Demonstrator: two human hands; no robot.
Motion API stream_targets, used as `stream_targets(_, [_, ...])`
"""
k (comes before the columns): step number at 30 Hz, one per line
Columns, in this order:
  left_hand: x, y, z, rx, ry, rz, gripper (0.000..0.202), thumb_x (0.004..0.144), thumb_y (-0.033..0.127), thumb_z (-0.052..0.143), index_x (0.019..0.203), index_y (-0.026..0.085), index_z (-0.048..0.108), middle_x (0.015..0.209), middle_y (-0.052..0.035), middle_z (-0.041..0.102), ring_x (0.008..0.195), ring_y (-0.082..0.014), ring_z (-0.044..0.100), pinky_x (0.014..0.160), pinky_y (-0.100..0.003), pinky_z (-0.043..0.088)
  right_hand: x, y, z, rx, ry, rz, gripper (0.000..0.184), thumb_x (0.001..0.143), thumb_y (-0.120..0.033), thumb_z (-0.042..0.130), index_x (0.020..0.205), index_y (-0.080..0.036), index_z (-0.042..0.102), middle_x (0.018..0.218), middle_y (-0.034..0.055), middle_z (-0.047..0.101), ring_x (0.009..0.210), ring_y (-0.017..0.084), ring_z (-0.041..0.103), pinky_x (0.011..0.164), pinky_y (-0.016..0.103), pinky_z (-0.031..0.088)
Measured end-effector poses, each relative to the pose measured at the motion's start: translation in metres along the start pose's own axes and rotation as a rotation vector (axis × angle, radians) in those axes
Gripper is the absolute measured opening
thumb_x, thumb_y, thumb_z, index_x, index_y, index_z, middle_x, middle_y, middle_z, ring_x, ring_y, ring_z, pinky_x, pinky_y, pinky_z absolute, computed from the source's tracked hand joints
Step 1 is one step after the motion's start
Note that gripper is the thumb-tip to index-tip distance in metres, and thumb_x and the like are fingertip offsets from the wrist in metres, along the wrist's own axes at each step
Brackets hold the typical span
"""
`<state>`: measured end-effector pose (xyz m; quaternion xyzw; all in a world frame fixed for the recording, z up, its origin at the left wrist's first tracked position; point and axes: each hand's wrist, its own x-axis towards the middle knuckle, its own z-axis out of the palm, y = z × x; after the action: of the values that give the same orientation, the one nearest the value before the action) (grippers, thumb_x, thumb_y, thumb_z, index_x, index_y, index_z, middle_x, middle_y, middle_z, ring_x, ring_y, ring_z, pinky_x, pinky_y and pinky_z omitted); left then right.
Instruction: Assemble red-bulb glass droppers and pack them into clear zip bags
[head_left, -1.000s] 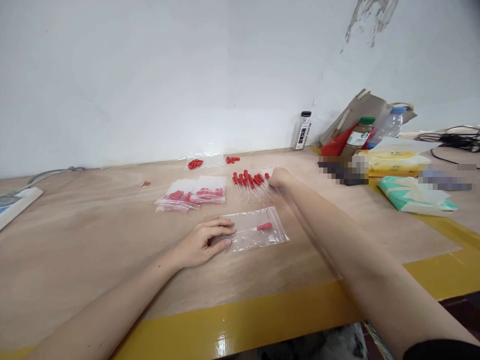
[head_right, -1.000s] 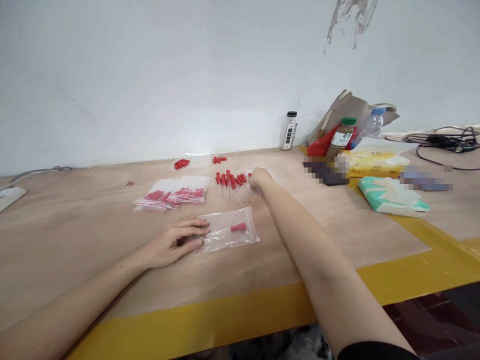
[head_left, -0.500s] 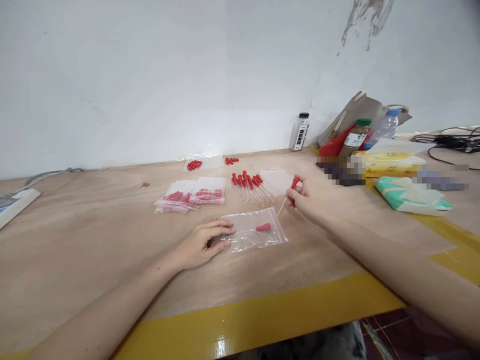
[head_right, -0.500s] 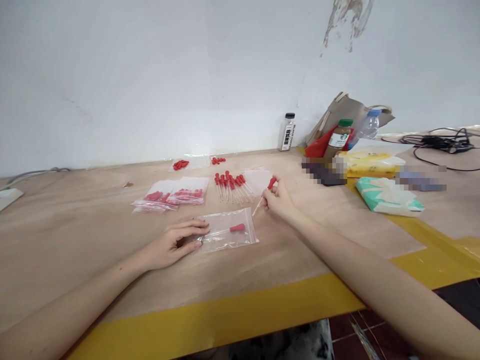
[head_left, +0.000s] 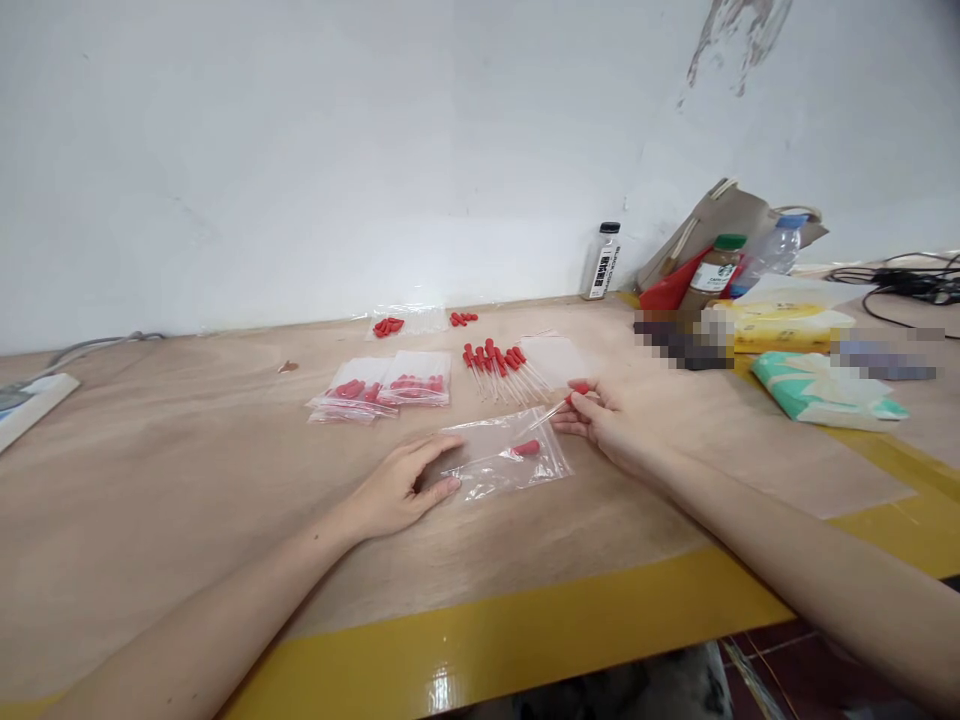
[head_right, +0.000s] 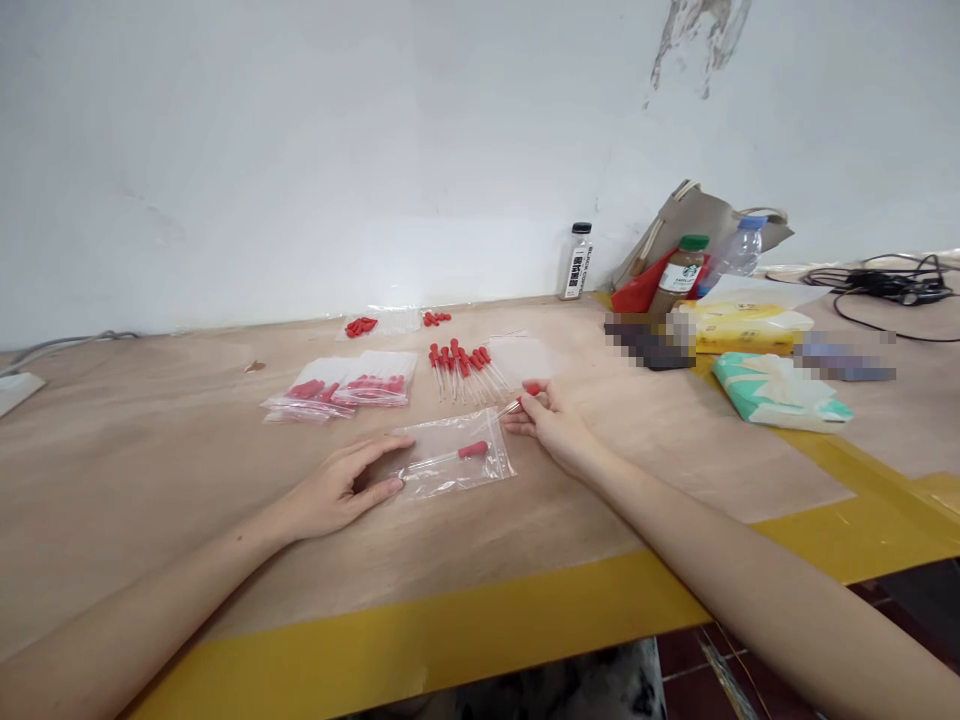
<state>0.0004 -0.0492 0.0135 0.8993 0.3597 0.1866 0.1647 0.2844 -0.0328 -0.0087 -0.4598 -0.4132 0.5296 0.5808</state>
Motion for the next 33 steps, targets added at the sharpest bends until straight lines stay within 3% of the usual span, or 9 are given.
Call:
stream_targets(4, [-0.001, 0.002, -0.001, 0.010, -0.012, -0.045, 0.045, 0.085, 0.038, 0.046, 0.127, 0.025, 0.039, 0.127, -0.0051, 0.049, 0.108, -0.0223, 0.050, 0.089, -0.038, 0.043, -0.004, -0.009, -0.008, -0.214, -0.255, 0.112, 0.022, 0.064, -0.023, 0.068, 0.081, -0.017, 0.056, 0.069, -0.0011, 0.060, 0.063, 0.009, 0.059, 0.064, 0.024, 0.050])
stream_targets(7, [-0.001, 0.002, -0.001, 0.015, -0.019, -0.046, 0.046, 0.085, 0.038, 0.045, 0.128, 0.026, 0.038, 0.128, -0.0051, 0.048, 0.108, -0.0226, 0.050, 0.088, -0.037, 0.044, -0.003, -0.013, -0.011, -0.428, -0.451, 0.011, 0.025, 0.061, -0.027, 0.071, 0.081, -0.015, 0.062, 0.065, -0.0014, 0.060, 0.058, 0.008, 0.054, 0.057, 0.022, 0.046])
stream_targets(12, [-0.001, -0.001, 0.001, 0.023, -0.024, -0.034, 0.046, 0.084, 0.039, 0.045, 0.128, 0.025, 0.038, 0.128, -0.0046, 0.048, 0.111, -0.0223, 0.049, 0.089, -0.036, 0.043, 0.000, -0.007, -0.002, -0.524, -0.481, -0.222, 0.029, 0.066, -0.034, 0.065, 0.088, -0.014, 0.064, 0.076, 0.0019, 0.063, 0.063, 0.010, 0.057, 0.057, 0.022, 0.044])
stream_targets(17, [0.000, -0.001, 0.000, 0.028, -0.029, -0.029, 0.046, 0.085, 0.039, 0.045, 0.128, 0.026, 0.038, 0.128, -0.0049, 0.048, 0.107, -0.0215, 0.051, 0.089, -0.037, 0.043, 0.001, -0.003, 0.010, -0.379, -0.585, -0.096, 0.037, 0.072, -0.042, 0.059, 0.099, -0.017, 0.056, 0.091, 0.0068, 0.067, 0.078, 0.015, 0.062, 0.062, 0.025, 0.047])
stream_targets(20, [0.000, 0.000, 0.000, 0.026, -0.020, -0.024, 0.045, 0.085, 0.039, 0.045, 0.127, 0.025, 0.039, 0.128, -0.0052, 0.048, 0.108, -0.0217, 0.050, 0.091, -0.038, 0.042, 0.001, -0.003, 0.012, -0.407, -0.514, -0.021, 0.036, 0.070, -0.044, 0.062, 0.090, -0.016, 0.055, 0.078, 0.0057, 0.067, 0.065, 0.014, 0.062, 0.053, 0.023, 0.045])
stream_targets(23, [0.000, -0.002, 0.001, 0.024, -0.011, -0.014, 0.045, 0.084, 0.038, 0.046, 0.127, 0.024, 0.040, 0.127, -0.0058, 0.049, 0.112, -0.0214, 0.047, 0.094, -0.037, 0.040, -0.001, -0.004, 0.012, -0.526, -0.471, -0.084, 0.031, 0.066, -0.044, 0.064, 0.072, -0.014, 0.059, 0.068, 0.0034, 0.065, 0.062, 0.013, 0.059, 0.054, 0.023, 0.044])
stream_targets(26, [0.000, -0.003, 0.001, 0.024, -0.022, 0.018, 0.042, 0.085, 0.037, 0.045, 0.125, 0.024, 0.044, 0.128, -0.0054, 0.048, 0.116, -0.0206, 0.045, 0.097, -0.037, 0.038, -0.001, -0.006, 0.009, -0.579, -0.476, -0.089, 0.027, 0.069, -0.042, 0.060, 0.070, -0.015, 0.061, 0.061, -0.0002, 0.060, 0.055, 0.010, 0.055, 0.050, 0.021, 0.042])
stream_targets(30, [0.000, -0.005, 0.001, 0.041, -0.078, 0.051, 0.034, 0.088, 0.034, 0.040, 0.120, 0.031, 0.051, 0.132, -0.0020, 0.043, 0.118, -0.0196, 0.043, 0.098, -0.036, 0.037, 0.017, -0.014, -0.002, -0.699, -0.184, -0.029, 0.018, 0.070, -0.033, 0.058, 0.075, -0.016, 0.058, 0.048, -0.0050, 0.051, 0.037, 0.006, 0.041, 0.038, 0.019, 0.032])
stream_targets(33, [0.001, -0.005, 0.001, 0.046, -0.095, 0.049, 0.033, 0.088, 0.034, 0.041, 0.119, 0.033, 0.051, 0.132, -0.0015, 0.042, 0.117, -0.0189, 0.043, 0.098, -0.036, 0.037, 0.045, -0.023, -0.006, -0.913, 0.023, -0.162, 0.010, 0.066, -0.024, 0.060, 0.071, -0.016, 0.057, 0.055, -0.0019, 0.056, 0.046, 0.007, 0.047, 0.044, 0.019, 0.037])
